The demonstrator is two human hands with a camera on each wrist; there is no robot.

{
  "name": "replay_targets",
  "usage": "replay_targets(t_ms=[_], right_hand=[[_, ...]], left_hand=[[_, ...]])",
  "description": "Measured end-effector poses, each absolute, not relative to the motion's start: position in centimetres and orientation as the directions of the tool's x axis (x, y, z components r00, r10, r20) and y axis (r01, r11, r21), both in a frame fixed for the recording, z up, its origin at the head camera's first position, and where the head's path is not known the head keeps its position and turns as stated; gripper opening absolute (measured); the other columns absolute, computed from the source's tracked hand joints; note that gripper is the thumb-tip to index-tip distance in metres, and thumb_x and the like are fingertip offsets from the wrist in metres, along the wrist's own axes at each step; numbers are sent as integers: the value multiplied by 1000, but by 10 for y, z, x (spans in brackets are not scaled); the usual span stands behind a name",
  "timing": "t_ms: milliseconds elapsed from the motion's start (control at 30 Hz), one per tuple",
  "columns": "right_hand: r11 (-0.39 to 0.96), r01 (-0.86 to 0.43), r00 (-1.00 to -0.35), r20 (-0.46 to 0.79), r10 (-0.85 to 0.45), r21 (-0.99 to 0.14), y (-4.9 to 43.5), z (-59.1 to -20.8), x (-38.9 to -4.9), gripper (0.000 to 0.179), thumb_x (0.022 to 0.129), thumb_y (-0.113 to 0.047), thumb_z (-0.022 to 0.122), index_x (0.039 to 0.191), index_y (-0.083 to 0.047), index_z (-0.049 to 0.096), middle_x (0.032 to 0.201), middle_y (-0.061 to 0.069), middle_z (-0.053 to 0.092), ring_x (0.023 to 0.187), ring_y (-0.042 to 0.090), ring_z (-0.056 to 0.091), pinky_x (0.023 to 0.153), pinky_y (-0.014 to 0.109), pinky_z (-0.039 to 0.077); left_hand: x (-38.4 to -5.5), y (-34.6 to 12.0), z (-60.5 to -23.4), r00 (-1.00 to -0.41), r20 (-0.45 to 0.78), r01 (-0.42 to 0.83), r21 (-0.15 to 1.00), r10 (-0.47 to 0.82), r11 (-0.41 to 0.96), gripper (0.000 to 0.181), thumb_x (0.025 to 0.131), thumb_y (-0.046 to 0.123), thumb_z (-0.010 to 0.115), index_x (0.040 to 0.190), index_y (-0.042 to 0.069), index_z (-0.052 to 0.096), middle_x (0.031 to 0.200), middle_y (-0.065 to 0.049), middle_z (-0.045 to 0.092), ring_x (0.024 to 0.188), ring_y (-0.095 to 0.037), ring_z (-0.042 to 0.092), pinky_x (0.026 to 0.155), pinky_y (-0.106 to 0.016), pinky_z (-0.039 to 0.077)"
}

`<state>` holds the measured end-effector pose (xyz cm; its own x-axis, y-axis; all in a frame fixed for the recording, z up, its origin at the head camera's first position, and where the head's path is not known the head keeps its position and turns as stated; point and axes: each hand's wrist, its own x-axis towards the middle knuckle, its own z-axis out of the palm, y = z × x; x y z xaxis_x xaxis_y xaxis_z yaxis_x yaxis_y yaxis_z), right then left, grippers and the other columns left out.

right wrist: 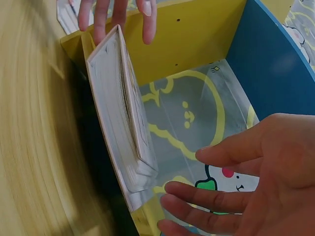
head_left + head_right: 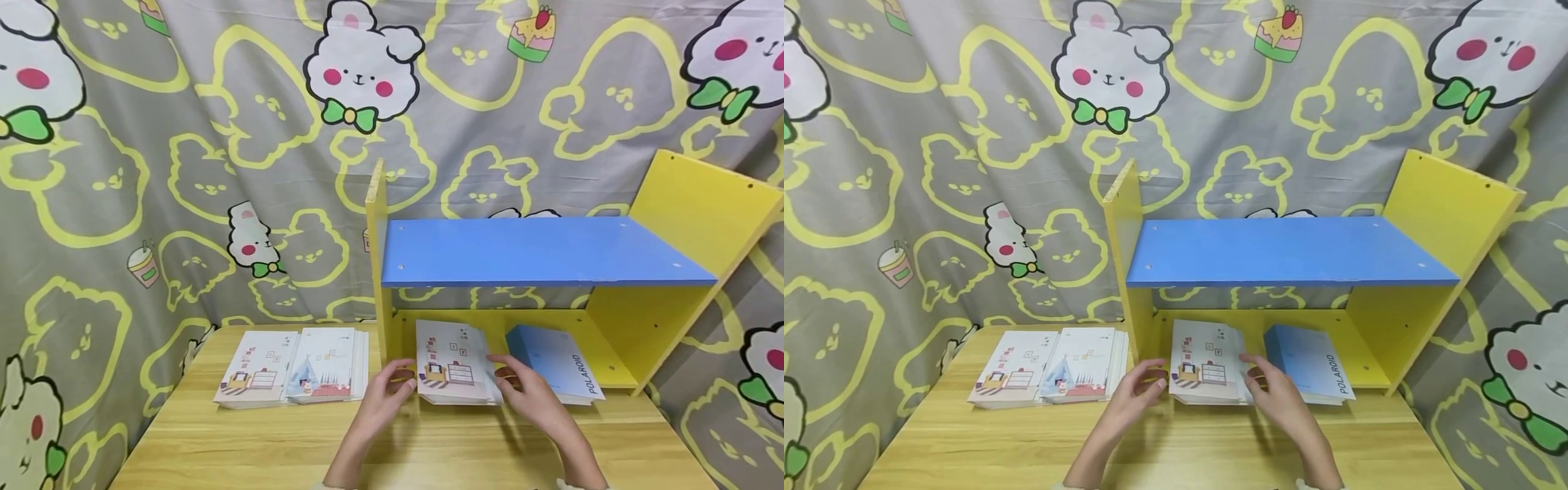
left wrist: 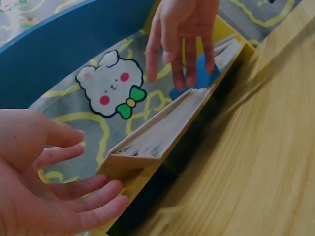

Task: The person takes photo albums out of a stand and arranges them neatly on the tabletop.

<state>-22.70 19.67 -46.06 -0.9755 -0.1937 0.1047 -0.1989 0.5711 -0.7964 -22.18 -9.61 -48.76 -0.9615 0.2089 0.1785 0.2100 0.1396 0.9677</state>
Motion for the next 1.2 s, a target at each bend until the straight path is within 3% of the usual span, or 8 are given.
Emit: replay_targets(t_ms=[167,400,633,1000,1200], right_hand=[[590,-178,-979,80,-188,-788,199,-460,-226,37,101,-3,60,138,-2,59,111,16,69,93,22,67,75,33,56],[635,-149,-984,53,-168,-758,200,-458,-226,35,101,-4,61,136,-2,60,99,8,71,83,17,63,68,32,52],[595,-110,-981,-7,-191,-796,200,-462,-225,41,101,-4,60,141,-1,54,76,8,61,62,16,50,55,28,45],[549,-102,-975,-27,-223,-830,202,-474,-230,48,101,-10,63,146,-3,49,93,11,71,80,23,65,62,32,51],[489,-91,-968,-39,-248,-868,202,-478,-232,51,102,-10,61,148,-1,44,100,16,69,74,27,61,56,35,53]], left_hand=[[-225,-93,-491,-965,155,184,974,210,130,43,101,9,62,142,0,54,126,-27,63,111,-39,66,91,-53,58],[-227,-90,-494,-969,105,128,988,226,90,48,102,13,62,148,4,50,129,-30,61,111,-40,66,87,-54,59],[-228,-88,-497,-966,85,101,993,243,56,51,103,15,61,151,6,46,132,-32,59,113,-41,65,84,-52,61],[-229,-78,-504,-972,50,61,997,230,44,50,104,18,61,151,11,47,130,-27,61,113,-37,64,85,-55,59],[-231,-74,-507,-972,32,44,998,233,46,50,105,22,60,152,14,46,114,-18,67,98,-28,66,85,-53,60]])
